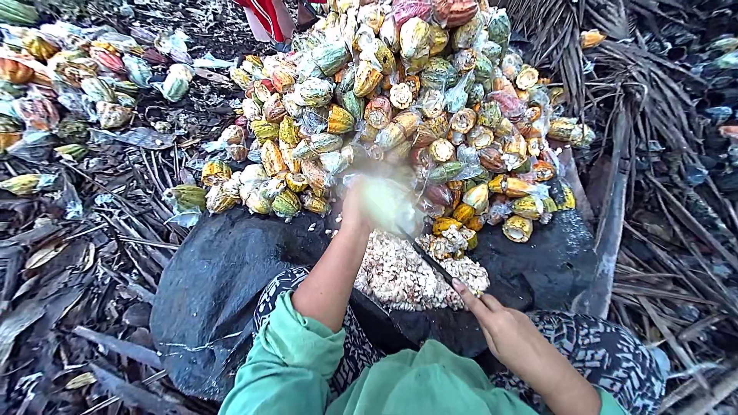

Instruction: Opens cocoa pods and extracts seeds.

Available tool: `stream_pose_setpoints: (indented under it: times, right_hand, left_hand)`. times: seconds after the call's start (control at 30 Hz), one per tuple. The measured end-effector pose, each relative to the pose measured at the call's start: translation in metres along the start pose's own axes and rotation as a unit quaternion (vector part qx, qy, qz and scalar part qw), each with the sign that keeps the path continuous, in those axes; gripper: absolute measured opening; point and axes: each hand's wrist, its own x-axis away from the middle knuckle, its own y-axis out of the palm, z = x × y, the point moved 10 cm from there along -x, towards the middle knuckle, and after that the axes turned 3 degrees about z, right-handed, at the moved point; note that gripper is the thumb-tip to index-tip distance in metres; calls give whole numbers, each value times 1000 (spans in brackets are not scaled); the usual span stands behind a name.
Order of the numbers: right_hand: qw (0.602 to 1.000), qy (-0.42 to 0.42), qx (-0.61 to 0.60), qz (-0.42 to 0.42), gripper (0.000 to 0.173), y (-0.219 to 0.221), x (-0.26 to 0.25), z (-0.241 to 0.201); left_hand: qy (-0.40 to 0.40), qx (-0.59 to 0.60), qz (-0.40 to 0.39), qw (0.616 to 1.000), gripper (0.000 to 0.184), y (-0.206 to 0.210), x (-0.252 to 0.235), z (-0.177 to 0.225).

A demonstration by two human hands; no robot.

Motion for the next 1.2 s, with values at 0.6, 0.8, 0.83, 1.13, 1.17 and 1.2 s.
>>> stream_pose_setpoints:
  times: [0.6,0.8,0.83,1.13,1.17,1.2]
  right_hand:
    - [944,228,-89,-220,65,69,-15,106]
    - [962,-37,-268,42,53,-46,-10,29]
    - [968,-62,-239,41,51,-51,-11,17]
    - [994,-76,-79,-13,57,-56,-41,-25]
    - [994,-70,-80,-37,58,-53,-46,-26]
    - [992,-61,-86,-71,59,-47,-50,-27]
  left_hand:
    - [-58,160,-188,967,53,36,39,27]
    - [41,185,-175,966,39,20,22,59]
    - [65,168,-191,965,39,21,23,63]
    - [159,16,-171,972,29,12,21,72]
    - [176,-7,-181,967,30,14,23,74]
    - [201,-50,-202,957,32,17,27,78]
